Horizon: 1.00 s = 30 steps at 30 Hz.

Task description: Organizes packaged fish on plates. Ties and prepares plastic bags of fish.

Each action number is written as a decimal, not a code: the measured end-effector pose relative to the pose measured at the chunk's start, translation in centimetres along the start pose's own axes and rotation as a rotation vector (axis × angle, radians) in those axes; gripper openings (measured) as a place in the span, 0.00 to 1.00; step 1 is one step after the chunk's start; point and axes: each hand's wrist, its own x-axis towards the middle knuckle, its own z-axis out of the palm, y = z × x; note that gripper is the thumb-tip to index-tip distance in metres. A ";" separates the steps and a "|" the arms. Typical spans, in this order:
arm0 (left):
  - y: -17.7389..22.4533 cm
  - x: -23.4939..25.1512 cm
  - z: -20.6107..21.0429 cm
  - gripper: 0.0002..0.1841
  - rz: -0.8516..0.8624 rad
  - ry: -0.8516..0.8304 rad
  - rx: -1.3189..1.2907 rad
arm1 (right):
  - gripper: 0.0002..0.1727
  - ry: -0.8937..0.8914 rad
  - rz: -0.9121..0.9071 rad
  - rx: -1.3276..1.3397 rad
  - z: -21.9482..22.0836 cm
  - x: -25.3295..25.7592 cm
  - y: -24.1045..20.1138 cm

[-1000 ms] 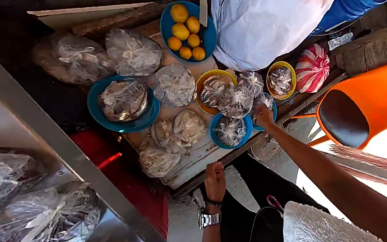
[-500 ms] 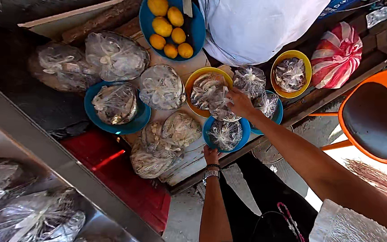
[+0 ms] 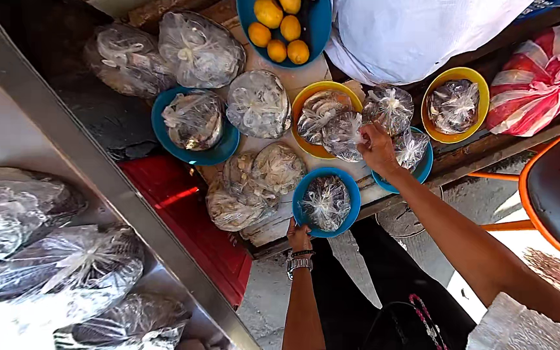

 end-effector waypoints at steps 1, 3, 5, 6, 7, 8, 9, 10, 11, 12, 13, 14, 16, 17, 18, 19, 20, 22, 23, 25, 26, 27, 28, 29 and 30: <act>0.1 -0.1 -0.6 0.37 0.007 -0.006 -0.002 | 0.24 -0.022 0.014 -0.010 0.0 -0.8 -0.2; 0.5 -0.3 -1.7 0.37 0.011 -0.023 -0.016 | 0.32 -0.011 0.015 -0.074 0.2 -2.8 -1.1; 0.6 -0.5 -2.5 0.35 0.013 -0.024 -0.054 | 0.30 -0.031 -0.038 -0.113 1.0 -5.7 -2.8; 0.6 -0.5 -2.8 0.34 0.014 -0.026 -0.076 | 0.28 -0.112 -0.062 -0.113 1.8 -7.4 -3.6; 0.5 -0.7 -3.0 0.34 0.012 -0.032 -0.090 | 0.27 -0.229 -0.081 -0.121 2.8 -9.2 -4.5; 0.6 -0.9 -3.2 0.35 0.004 -0.042 -0.107 | 0.27 -0.338 -0.116 -0.148 4.0 -10.8 -5.3; 0.7 -1.2 -3.1 0.35 0.000 -0.048 -0.137 | 0.28 -0.425 -0.154 -0.182 5.1 -12.2 -6.1; 0.8 -1.5 -3.0 0.36 0.000 -0.055 -0.175 | 0.30 -0.479 -0.187 -0.222 6.1 -13.2 -6.9; 1.1 -1.8 -3.0 0.36 0.000 -0.068 -0.216 | 0.32 -0.496 -0.209 -0.267 7.0 -14.1 -7.7; 1.4 -2.3 -2.8 0.35 0.003 -0.071 -0.261 | 0.34 -0.486 -0.217 -0.305 7.7 -14.8 -8.4; 1.9 -2.8 -2.7 0.35 0.006 -0.078 -0.303 | 0.36 -0.449 -0.230 -0.332 8.3 -15.3 -9.1; 2.4 -3.4 -2.6 0.34 0.011 -0.083 -0.346 | 0.37 -0.395 -0.256 -0.352 8.8 -15.5 -9.8; 3.4 -4.6 -2.5 0.35 0.024 -0.088 -0.429 | 0.36 -0.313 -0.308 -0.396 9.2 -15.5 -11.2; 4.0 -5.1 -2.5 0.35 0.035 -0.087 -0.470 | 0.35 -0.281 -0.340 -0.417 9.4 -15.2 -11.9; 4.6 -5.5 -2.5 0.35 0.046 -0.077 -0.508 | 0.33 -0.260 -0.371 -0.436 9.5 -14.8 -12.6; 5.4 -6.0 -2.5 0.35 0.058 -0.058 -0.541 | 0.31 -0.244 -0.407 -0.453 9.7 -14.3 -13.3; 6.2 -6.3 -2.7 0.35 0.074 -0.035 -0.569 | 0.30 -0.237 -0.445 -0.458 10.0 -13.7 -13.9; 8.2 -6.8 -3.2 0.35 0.105 0.005 -0.588 | 0.28 -0.250 -0.507 -0.426 10.7 -12.4 -15.0; 9.4 -6.9 -3.5 0.35 0.123 0.036 -0.589 | 0.28 -0.273 -0.520 -0.403 11.1 -11.6 -15.7; 12.1 -6.8 -3.9 0.34 0.153 0.092 -0.567 | 0.28 -0.366 -0.497 -0.342 11.7 -9.6 -17.2; 13.5 -6.7 -4.1 0.32 0.165 0.115 -0.544 | 0.28 -0.431 -0.459 -0.301 12.1 -8.4 -18.0; 15.0 -6.5 -4.4 0.30 0.174 0.129 -0.521 | 0.28 -0.493 -0.414 -0.261 12.4 -7.1 -18.9; 16.2 -6.3 -4.6 0.28 0.181 0.137 -0.499 | 0.29 -0.550 -0.365 -0.223 12.7 -5.9 -19.6; 17.3 -6.1 -4.9 0.26 0.188 0.139 -0.477 | 0.29 -0.581 -0.338 -0.190 13.2 -4.8 -20.1; 18.2 -5.9 -5.1 0.25 0.193 0.137 -0.460 | 0.29 -0.611 -0.321 -0.172 13.5 -3.9 -20.6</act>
